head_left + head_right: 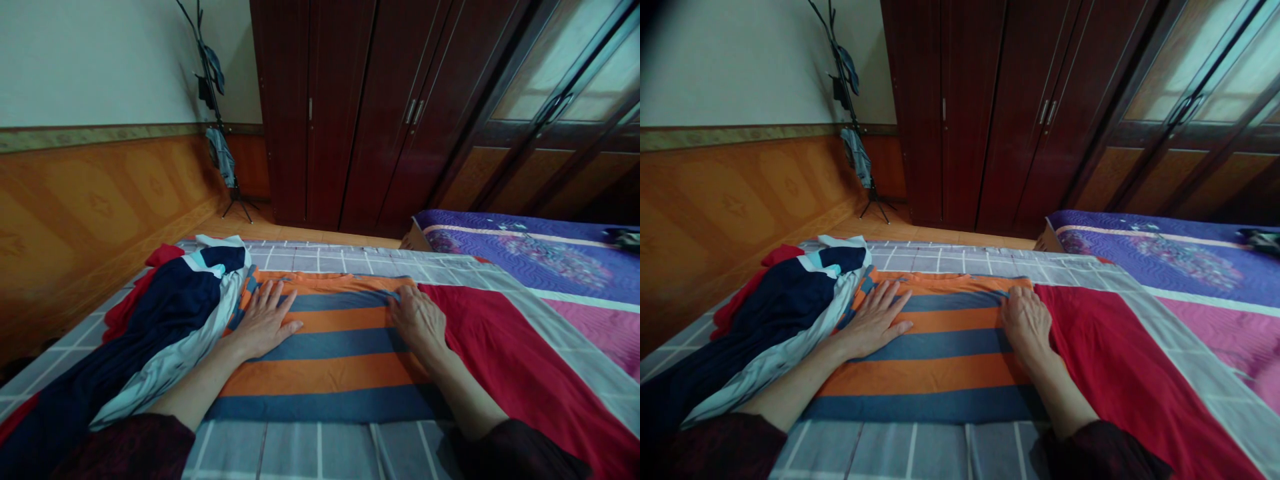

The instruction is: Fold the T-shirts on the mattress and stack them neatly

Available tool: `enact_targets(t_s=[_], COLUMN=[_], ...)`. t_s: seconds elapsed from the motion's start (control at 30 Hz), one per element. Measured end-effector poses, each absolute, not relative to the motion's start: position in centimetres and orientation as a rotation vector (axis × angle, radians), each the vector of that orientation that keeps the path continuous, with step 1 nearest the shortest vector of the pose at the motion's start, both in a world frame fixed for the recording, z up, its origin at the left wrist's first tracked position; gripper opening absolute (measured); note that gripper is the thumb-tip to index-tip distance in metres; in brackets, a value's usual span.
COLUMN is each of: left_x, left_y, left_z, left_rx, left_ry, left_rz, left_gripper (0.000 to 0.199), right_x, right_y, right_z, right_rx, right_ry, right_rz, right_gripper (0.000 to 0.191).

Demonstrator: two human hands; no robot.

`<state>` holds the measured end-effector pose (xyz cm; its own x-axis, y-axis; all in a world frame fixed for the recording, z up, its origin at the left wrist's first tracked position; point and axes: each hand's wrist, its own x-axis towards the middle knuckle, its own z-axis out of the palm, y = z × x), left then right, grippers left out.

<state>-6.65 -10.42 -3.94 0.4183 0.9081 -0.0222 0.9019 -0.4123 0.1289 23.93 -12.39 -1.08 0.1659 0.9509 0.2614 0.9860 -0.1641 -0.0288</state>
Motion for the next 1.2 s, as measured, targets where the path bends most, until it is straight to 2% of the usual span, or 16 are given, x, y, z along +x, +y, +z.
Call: enact_targets(t_s=[0.13,0.23,0.33,0.5,0.57,0.73,0.8,1.0,1.2], left_x=[-5.6,-4.7,-4.6,-5.2,-5.1,-4.7,-4.9,-5.5,-5.1], left_y=[-10.9,-11.5,-11.7,-11.4,-11.4,-11.2,-11.0,-10.3,-10.2], left_z=[-3.4,-3.0,-3.1,-3.2,-3.0,-3.1,-3.4,-3.9,-3.9], left_rx=[2.634,2.704,2.658,2.606,2.650,2.765,2.757,2.640,2.734], left_ry=[1.600,1.421,1.354,1.440,1.418,1.204,1.201,1.429,1.351], left_rz=[0.194,0.208,0.106,0.080,0.172,0.335,0.323,0.275,0.197], left_gripper=[0.067,0.060,0.060,0.065,0.062,0.039,0.041,0.056,0.051], right_x=[18.1,15.0,15.5,19.3,19.2,16.4,16.5,19.0,14.6], right_y=[-14.6,-15.3,-14.3,-12.9,-13.5,-14.9,-14.2,-11.9,-14.0], right_z=[-1.2,-2.2,-3.1,-2.8,-2.3,-2.1,-2.4,-2.8,-2.7], right_rx=[-1.622,-1.371,-1.454,-1.987,-2.024,-1.603,-1.595,-1.968,-1.622], right_ry=[-2.274,-2.513,-2.563,-2.331,-2.290,-2.532,-2.532,-2.288,-2.516], right_rz=[-0.175,0.009,0.115,-0.046,-0.103,0.080,0.092,-0.091,0.089], right_gripper=[0.049,0.057,0.064,0.076,0.071,0.057,0.058,0.060,0.055])
